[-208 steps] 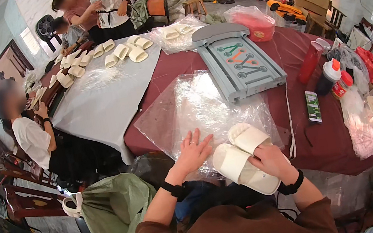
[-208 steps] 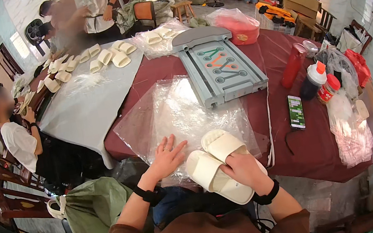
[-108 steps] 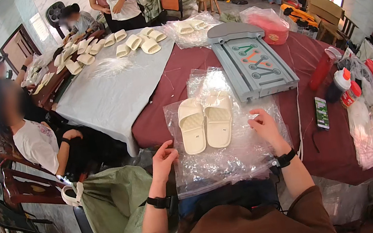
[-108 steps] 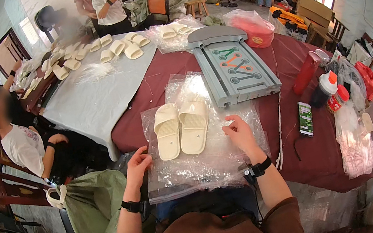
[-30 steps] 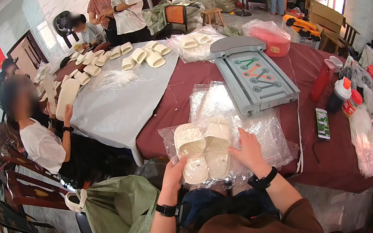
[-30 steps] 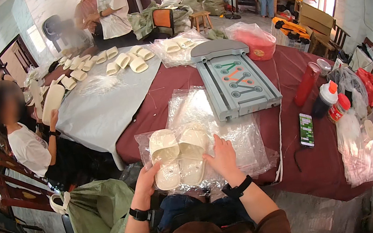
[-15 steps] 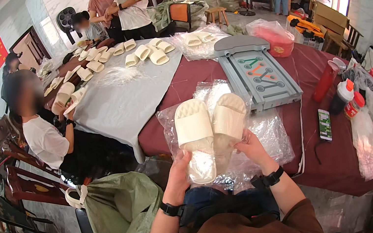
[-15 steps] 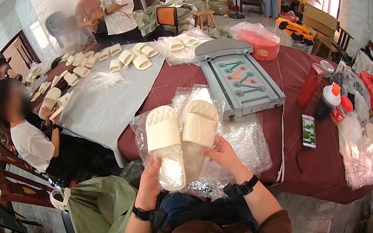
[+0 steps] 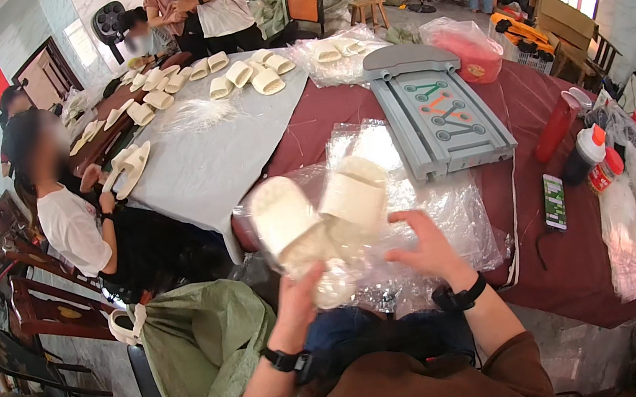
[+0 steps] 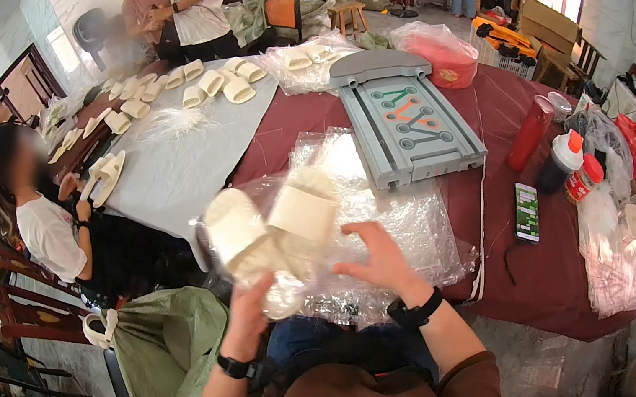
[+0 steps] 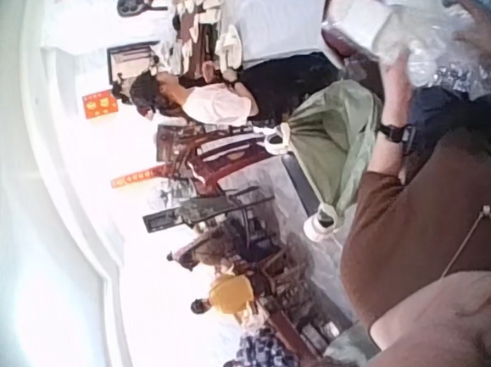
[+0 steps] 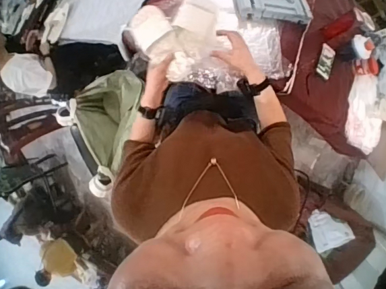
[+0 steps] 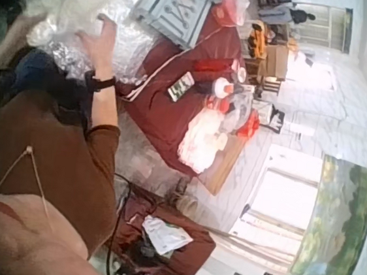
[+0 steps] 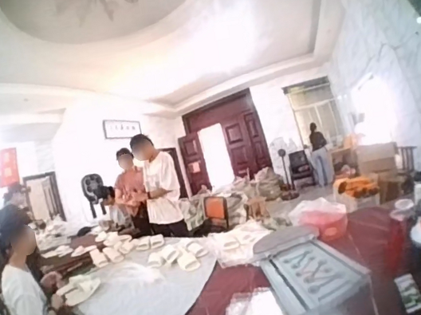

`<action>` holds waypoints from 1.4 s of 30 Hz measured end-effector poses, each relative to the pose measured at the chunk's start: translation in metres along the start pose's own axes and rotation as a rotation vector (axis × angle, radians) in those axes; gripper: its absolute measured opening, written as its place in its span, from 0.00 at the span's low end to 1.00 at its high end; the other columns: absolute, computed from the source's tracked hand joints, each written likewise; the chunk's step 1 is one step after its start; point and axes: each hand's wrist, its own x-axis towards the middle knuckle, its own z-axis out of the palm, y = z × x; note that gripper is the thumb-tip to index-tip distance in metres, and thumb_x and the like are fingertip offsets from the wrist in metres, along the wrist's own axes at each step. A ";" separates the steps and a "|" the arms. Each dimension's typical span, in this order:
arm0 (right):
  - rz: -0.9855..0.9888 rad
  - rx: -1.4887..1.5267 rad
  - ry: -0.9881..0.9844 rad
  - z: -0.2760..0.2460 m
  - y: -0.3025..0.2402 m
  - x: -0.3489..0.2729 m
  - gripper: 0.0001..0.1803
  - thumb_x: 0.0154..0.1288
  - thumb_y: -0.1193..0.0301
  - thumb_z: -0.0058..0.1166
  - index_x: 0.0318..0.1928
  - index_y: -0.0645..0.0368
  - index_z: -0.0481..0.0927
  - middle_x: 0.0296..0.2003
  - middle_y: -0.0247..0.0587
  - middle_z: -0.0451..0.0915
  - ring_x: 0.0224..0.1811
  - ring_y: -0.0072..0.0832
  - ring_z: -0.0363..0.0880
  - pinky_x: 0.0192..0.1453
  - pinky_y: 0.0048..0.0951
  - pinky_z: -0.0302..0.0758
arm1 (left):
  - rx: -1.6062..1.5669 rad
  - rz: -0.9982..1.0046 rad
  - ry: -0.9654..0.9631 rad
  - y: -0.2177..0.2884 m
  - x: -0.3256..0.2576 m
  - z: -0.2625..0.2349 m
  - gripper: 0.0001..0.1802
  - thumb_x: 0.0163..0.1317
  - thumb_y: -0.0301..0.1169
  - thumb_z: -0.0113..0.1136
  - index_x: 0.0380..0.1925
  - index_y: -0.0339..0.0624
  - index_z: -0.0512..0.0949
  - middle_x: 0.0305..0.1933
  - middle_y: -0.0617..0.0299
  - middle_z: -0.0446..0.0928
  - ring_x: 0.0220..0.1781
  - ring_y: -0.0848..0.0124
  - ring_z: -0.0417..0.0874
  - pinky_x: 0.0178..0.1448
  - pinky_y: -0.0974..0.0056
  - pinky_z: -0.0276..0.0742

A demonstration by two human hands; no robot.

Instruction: Packing pairs of sandals into plastic bags in a shoe manufacturing facility.

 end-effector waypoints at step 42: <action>-0.134 -0.647 0.159 0.008 0.053 -0.036 0.34 0.53 0.50 0.64 0.55 0.58 0.76 0.60 0.51 0.71 0.66 0.52 0.63 0.70 0.52 0.57 | 1.565 -0.851 0.381 -0.149 -0.052 -0.404 0.23 0.64 0.46 0.51 0.51 0.43 0.81 0.57 0.49 0.78 0.59 0.53 0.79 0.57 0.50 0.76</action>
